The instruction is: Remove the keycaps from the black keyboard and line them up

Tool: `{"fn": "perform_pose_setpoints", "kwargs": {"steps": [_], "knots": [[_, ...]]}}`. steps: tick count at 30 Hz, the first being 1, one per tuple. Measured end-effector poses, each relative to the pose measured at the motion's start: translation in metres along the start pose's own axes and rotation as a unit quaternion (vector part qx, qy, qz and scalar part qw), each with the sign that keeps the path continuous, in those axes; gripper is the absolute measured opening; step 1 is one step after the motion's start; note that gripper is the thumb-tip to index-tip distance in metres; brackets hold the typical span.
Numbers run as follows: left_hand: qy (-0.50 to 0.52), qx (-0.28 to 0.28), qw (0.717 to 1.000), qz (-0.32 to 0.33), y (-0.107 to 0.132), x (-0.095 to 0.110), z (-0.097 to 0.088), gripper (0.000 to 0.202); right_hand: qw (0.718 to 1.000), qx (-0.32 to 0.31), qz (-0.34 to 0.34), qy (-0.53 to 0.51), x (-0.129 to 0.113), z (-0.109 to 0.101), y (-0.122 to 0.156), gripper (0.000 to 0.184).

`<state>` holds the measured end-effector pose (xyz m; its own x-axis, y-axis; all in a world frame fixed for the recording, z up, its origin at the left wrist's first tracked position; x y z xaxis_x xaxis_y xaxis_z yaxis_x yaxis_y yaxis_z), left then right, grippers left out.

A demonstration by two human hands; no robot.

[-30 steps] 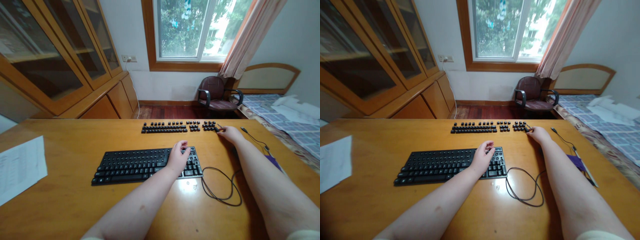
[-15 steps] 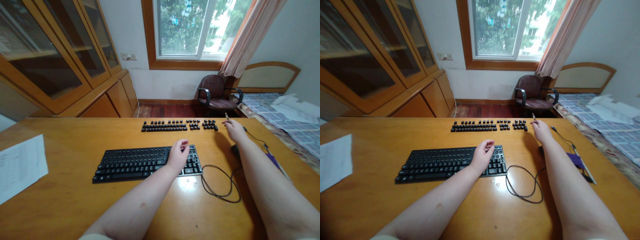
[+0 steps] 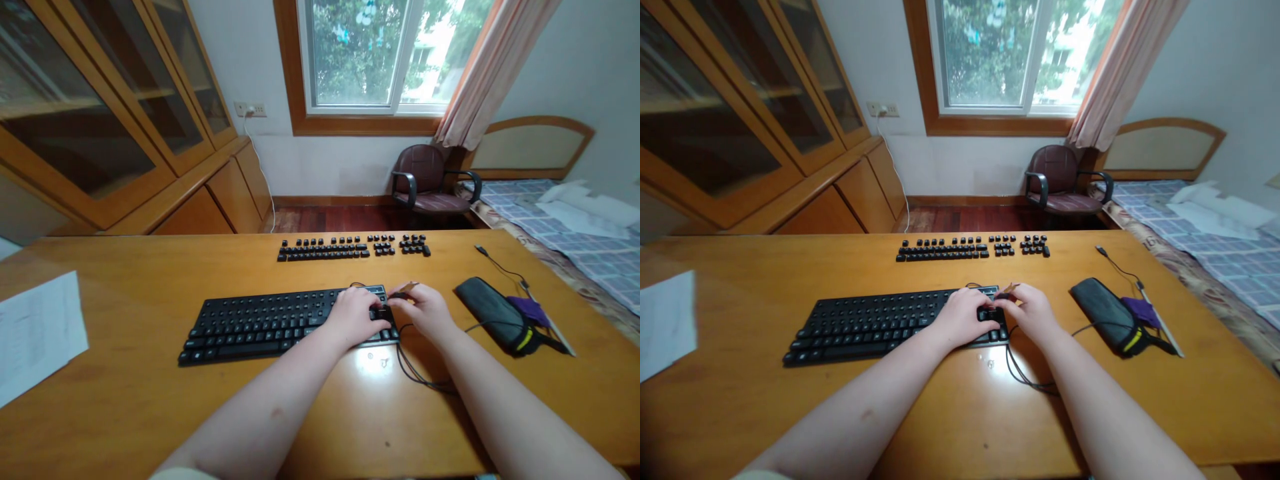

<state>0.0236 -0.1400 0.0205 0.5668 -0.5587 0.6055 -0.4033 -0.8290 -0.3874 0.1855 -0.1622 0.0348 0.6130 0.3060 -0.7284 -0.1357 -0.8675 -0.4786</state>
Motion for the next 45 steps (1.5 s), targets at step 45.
{"fn": "perform_pose_setpoints", "kwargs": {"steps": [45], "knots": [[-0.018, -0.022, 0.999, 0.045, -0.003, -0.004, 0.006, 0.018, 0.967, -0.063, -0.208, 0.134, -0.005, 0.013, 0.013, 0.027]]}}
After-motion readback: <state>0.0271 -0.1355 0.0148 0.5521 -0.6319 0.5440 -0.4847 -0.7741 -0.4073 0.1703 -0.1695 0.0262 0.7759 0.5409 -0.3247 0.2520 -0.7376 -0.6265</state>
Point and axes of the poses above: each hand's wrist, its own y-axis away from the middle knuckle, its own z-axis out of the palm, x = y × z, the point moved 3 cm from there along -y, towards the middle knuckle, and after that the axes turned 15 degrees about x, right-handed, at the moved point
